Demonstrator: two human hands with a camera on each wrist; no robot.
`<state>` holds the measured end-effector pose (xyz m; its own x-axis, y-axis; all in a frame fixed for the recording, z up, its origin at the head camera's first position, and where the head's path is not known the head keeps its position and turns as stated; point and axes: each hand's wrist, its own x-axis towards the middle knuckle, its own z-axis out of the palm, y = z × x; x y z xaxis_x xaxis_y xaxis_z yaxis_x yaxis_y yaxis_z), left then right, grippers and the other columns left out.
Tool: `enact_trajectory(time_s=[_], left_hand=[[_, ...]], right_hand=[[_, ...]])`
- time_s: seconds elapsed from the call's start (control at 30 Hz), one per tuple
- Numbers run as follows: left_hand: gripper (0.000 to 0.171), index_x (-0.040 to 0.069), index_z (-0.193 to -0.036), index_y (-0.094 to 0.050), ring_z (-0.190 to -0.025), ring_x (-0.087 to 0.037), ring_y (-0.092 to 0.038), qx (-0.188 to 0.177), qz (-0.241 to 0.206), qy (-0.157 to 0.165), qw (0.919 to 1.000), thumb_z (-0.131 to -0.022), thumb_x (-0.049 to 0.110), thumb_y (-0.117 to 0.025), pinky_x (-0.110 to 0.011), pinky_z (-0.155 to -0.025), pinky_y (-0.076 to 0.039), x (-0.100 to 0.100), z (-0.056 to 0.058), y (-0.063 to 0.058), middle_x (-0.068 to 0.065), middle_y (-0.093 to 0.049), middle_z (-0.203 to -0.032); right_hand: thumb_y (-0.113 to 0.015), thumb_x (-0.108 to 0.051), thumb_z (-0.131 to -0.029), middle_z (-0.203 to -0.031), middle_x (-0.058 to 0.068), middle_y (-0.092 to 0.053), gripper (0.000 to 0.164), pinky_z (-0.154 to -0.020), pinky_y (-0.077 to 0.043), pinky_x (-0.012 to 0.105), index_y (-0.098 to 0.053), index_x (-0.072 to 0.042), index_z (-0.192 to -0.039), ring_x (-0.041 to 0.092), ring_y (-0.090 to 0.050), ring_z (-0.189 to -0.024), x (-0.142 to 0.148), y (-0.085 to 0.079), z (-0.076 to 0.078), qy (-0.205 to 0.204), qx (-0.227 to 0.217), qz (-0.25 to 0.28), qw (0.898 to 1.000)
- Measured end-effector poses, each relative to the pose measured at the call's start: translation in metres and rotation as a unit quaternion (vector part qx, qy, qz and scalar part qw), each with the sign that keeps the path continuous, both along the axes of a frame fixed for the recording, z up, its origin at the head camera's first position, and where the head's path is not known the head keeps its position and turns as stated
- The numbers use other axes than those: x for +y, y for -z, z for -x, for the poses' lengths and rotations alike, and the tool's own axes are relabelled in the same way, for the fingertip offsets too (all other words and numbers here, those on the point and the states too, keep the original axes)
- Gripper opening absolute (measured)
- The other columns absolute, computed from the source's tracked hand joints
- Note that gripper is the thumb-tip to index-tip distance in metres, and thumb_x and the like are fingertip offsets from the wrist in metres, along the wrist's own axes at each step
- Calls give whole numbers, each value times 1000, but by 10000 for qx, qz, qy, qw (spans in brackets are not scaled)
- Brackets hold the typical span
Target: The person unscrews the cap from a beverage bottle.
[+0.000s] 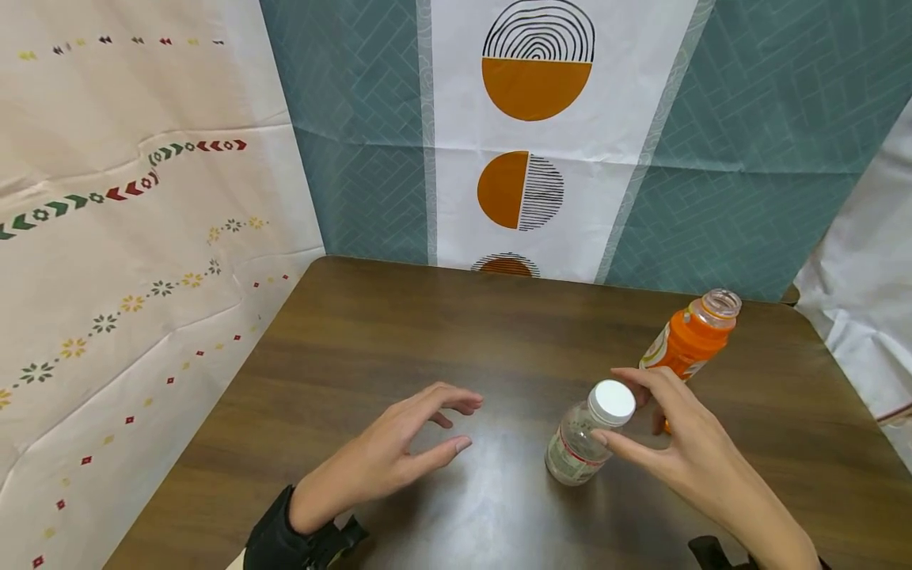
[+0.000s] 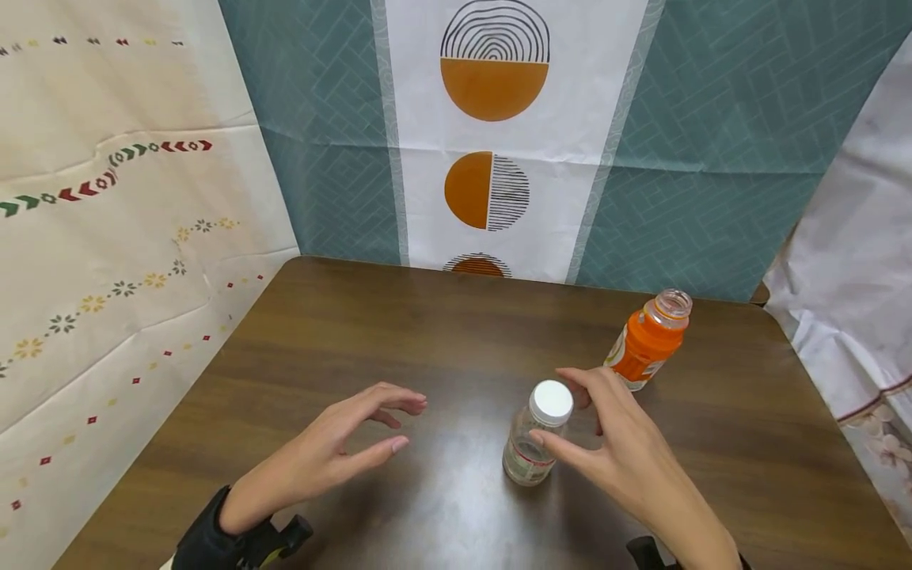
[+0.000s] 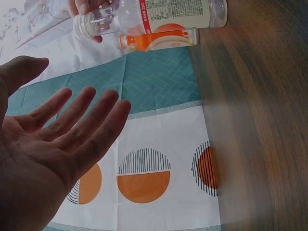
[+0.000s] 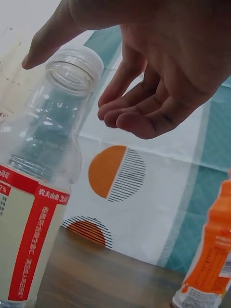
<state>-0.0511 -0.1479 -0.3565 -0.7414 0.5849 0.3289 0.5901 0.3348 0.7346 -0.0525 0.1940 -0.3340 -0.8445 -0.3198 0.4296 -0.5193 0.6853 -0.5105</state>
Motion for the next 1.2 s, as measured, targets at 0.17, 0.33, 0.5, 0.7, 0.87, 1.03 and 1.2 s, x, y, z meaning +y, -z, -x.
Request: enact_trajectory(time_s=[0.17, 0.33, 0.5, 0.7, 0.87, 1.03, 1.2], left_hand=[[40, 26, -138, -49, -120, -11, -58, 1, 35, -20, 10000, -100, 26, -61, -29, -92, -55, 0, 1, 1, 11, -57, -132], [40, 25, -138, -49, -120, -11, -58, -15, 51, -28, 10000, -100, 26, -61, -29, -91, -55, 0, 1, 2, 11, -57, -132], [40, 26, -139, -49, -120, -12, -58, -42, 61, -24, 10000, -100, 27, -60, -29, -92, -55, 0, 2, 2, 11, -57, -132], [43, 27, -139, -48, -121, -12, -57, -35, 42, 3, 10000, -99, 28, -62, -29, -92, -55, -1, 3, 2, 11, -56, -133], [48, 26, -139, -48, -121, -12, -56, -8, 69, 39, 10000, -95, 31, -67, -29, -92, -55, -1, 3, 2, 10, -56, -131], [55, 23, -140, -47, -122, -14, -57, 135, 98, 73, 9998, -91, 33, -72, -28, -92, -55, 1, 4, 1, 7, -57, -131], [64, 25, -143, -42, -123, -13, -56, -58, 95, 68, 9999, -89, 35, -74, -29, -94, -54, 2, 5, 1, 10, -55, -135]], right_hand=[[-90, -17, -69, -86, -16, -50, 50, -59, -36, 17, -61, -25, -109, -1, -43, -72, -3, -1, 5, -88, 189, -74, 9998], [-86, -17, -75, -77, -12, -53, 38, -56, -36, 14, -60, -25, -101, 1, -45, -67, -6, -3, 7, -59, 22, -183, 9998], [-86, -17, -75, -74, -11, -53, 36, -55, -37, 13, -60, -23, -100, 1, -46, -64, -6, -5, 8, -23, 51, -234, 9997], [-86, -16, -74, -71, -11, -51, 36, -53, -36, 12, -61, -20, -99, 1, -45, -62, -8, -12, 10, 1, 164, -217, 9996], [-87, -12, -73, -72, -9, -53, 37, -53, -36, 12, -61, -18, -100, 1, -45, -61, -11, -21, 10, -81, 266, -110, 9996], [-87, -12, -72, -75, -11, -55, 38, -53, -38, 12, -62, -18, -99, 1, -46, -61, -17, -29, 12, -150, 355, 8, 9993], [-87, -10, -71, -77, -11, -56, 39, -52, -39, 13, -63, -18, -101, 2, -48, -60, -25, -35, 14, -338, 406, 207, 9984]])
